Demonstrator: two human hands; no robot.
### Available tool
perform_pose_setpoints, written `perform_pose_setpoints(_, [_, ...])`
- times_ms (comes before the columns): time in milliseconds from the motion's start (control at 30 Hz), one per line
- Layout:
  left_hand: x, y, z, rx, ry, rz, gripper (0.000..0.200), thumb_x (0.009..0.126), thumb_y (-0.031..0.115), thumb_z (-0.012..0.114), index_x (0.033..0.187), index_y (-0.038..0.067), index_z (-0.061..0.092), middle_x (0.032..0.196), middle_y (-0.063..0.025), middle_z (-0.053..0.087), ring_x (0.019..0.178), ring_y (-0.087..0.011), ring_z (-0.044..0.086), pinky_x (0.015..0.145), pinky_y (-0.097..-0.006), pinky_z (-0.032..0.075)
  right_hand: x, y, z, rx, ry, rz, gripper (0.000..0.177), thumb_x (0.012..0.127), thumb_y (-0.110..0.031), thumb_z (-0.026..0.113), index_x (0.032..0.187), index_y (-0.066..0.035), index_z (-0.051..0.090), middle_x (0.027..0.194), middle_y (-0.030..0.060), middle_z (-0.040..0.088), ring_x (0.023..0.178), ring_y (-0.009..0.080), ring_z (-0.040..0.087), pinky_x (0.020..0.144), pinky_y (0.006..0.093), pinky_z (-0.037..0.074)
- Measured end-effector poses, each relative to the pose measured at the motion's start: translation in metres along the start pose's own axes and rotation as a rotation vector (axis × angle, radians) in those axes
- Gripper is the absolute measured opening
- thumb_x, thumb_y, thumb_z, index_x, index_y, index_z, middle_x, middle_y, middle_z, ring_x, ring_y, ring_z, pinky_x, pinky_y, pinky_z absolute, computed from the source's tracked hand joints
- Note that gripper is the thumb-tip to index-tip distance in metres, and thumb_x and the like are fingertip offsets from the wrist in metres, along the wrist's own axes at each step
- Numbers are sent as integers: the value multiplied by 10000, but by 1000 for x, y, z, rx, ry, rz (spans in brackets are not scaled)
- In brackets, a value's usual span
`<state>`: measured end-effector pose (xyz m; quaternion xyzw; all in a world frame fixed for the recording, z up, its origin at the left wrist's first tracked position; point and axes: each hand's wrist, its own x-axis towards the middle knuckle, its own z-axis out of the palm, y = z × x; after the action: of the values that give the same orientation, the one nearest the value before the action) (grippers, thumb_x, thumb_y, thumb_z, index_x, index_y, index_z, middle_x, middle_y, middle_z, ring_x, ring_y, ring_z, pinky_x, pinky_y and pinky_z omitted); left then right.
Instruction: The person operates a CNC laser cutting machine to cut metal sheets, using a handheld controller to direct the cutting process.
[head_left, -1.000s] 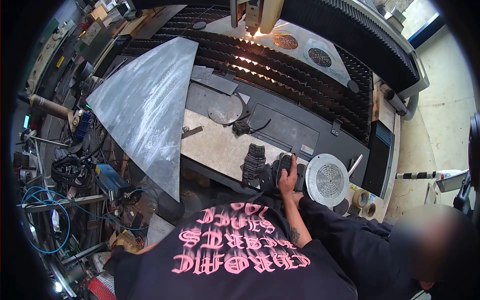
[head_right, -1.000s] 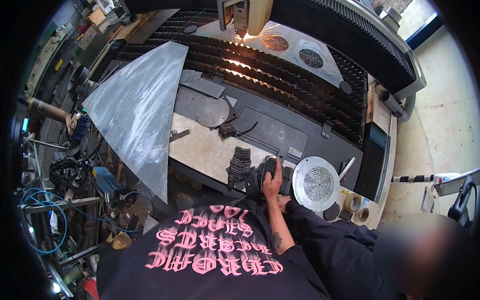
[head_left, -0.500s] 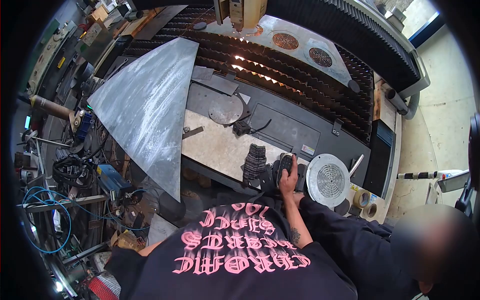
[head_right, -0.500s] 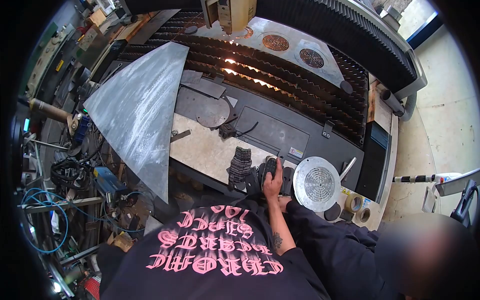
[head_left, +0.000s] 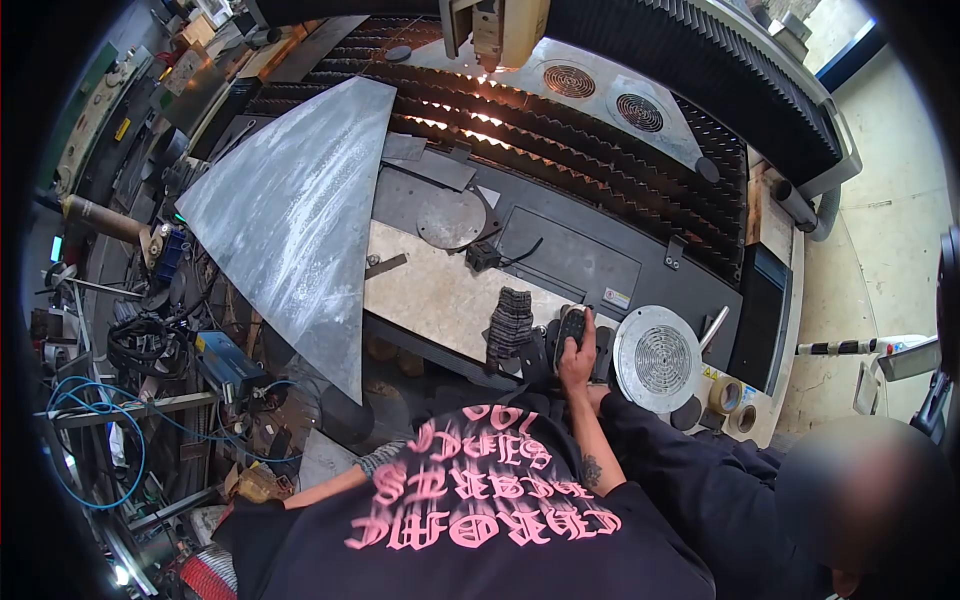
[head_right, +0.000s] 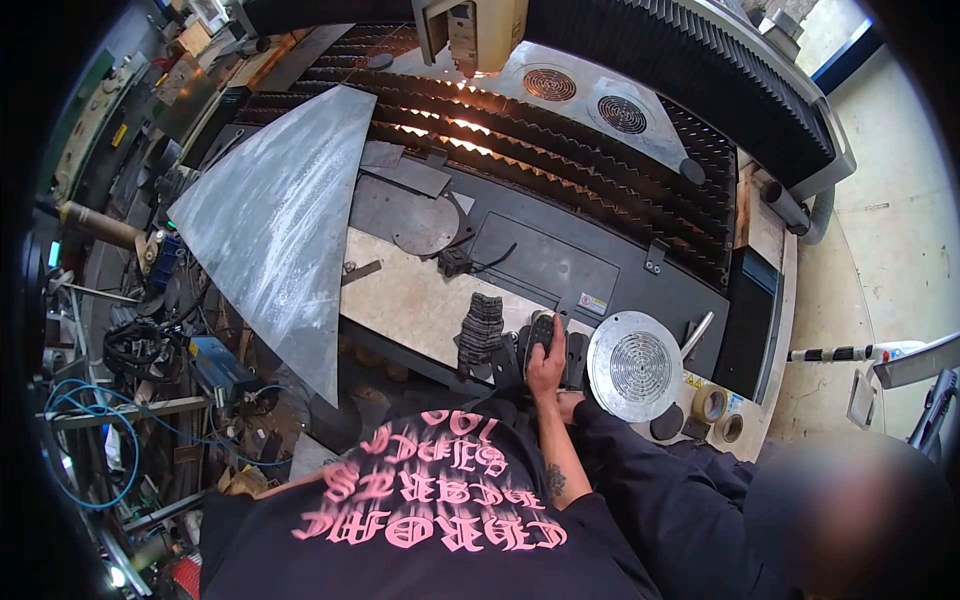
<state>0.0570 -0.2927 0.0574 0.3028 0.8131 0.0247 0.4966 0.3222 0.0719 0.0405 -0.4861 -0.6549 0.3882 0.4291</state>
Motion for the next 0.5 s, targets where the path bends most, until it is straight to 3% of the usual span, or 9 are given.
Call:
perform_pose_setpoints(333, [1, 1, -1, 1, -3, 5, 382, 885, 399, 518, 955, 57, 674, 869, -198, 689, 780, -361, 661, 702, -468, 508, -1, -7, -2, 12, -6, 12, 615, 818, -16, 436, 1427, 38, 370, 1437, 194, 440, 1354, 287, 404, 1123, 336, 275])
perform_pose_setpoints(500, [5, 4, -3, 1, -1, 4, 379, 885, 396, 520, 953, 57, 675, 868, -198, 689, 779, -361, 661, 701, -467, 509, 2, -12, -2, -4, 31, -23, 601, 808, -17, 449, 1405, 29, 402, 1379, 214, 481, 1291, 332, 460, 1095, 361, 320])
